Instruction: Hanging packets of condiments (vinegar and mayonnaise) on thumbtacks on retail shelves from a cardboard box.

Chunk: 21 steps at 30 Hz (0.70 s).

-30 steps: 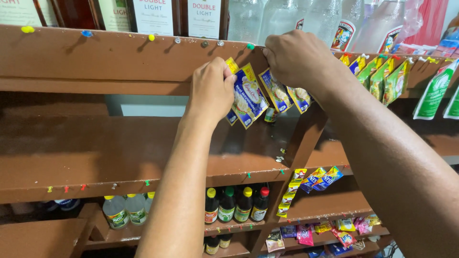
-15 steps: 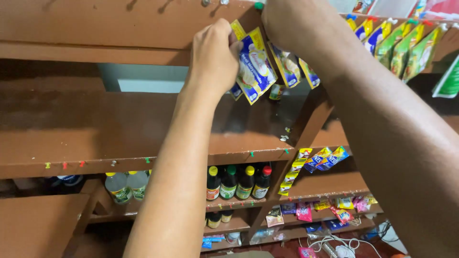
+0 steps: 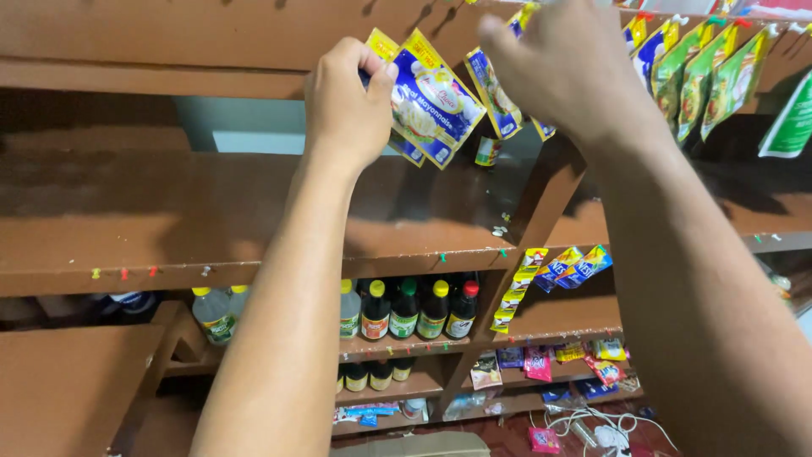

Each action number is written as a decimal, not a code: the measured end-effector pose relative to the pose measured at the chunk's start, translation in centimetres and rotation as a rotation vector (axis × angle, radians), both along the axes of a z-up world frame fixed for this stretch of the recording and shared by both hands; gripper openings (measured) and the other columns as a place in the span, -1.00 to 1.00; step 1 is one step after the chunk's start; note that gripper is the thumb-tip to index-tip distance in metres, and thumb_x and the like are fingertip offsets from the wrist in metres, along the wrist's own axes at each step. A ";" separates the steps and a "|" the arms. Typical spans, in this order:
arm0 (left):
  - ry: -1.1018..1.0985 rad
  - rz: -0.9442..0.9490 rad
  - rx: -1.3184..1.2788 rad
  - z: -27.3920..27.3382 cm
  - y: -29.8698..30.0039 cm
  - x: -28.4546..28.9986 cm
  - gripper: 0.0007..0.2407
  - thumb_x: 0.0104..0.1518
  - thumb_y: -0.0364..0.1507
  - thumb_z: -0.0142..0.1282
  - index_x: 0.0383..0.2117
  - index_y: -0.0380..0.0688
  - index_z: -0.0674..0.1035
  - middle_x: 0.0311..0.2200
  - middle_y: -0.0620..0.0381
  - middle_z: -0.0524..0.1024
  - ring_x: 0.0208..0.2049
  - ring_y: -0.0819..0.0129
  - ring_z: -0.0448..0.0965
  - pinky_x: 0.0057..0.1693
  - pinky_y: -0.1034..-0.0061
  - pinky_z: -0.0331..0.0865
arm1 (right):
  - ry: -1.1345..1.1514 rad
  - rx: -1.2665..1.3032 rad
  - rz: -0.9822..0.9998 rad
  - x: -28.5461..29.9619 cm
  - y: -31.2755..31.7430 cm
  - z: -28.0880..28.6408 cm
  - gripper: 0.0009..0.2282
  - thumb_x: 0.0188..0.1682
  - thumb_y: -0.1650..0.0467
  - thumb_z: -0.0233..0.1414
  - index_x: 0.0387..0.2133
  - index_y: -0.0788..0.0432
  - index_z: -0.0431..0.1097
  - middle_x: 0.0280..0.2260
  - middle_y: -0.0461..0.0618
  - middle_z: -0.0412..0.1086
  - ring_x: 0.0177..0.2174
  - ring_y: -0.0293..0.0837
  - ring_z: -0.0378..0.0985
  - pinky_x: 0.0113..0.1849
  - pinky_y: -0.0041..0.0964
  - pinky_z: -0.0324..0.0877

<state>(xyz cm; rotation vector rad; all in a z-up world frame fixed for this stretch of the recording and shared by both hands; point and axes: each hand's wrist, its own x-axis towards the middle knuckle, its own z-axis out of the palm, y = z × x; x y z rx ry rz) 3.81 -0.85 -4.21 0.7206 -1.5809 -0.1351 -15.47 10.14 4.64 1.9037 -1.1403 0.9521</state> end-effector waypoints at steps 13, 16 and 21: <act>0.236 -0.185 0.151 -10.9 5.6 0.9 -0.83 0.22 -0.42 0.26 -0.35 -0.29 0.55 -0.42 0.10 0.61 -0.36 0.46 0.56 -0.16 0.48 0.48 | -1.373 0.885 0.551 2.9 1.0 -19.1 -0.73 0.06 0.34 0.08 -0.01 0.18 0.37 -0.19 -0.08 0.51 -0.31 -0.24 0.58 -0.35 -0.29 0.55; 0.247 -0.231 0.246 -15.2 7.5 0.9 -0.89 0.19 -0.50 0.20 -0.29 -0.31 0.55 -0.36 0.09 0.61 -0.31 0.47 0.57 -0.12 0.50 0.49 | -1.496 0.842 0.623 2.1 1.7 -23.5 -0.74 0.09 0.41 0.06 0.03 0.20 0.31 -0.10 -0.05 0.48 -0.18 -0.20 0.59 -0.26 -0.20 0.55; 0.234 -0.247 0.415 -24.9 9.6 1.7 -0.82 0.11 -0.69 -0.03 -0.19 -0.33 0.54 -0.25 0.04 0.60 -0.18 0.43 0.58 0.00 0.51 0.48 | -1.649 0.945 0.765 0.2 3.6 -31.9 -0.74 0.11 0.47 0.04 0.06 0.22 0.26 0.00 0.02 0.46 -0.05 -0.10 0.59 -0.11 -0.09 0.59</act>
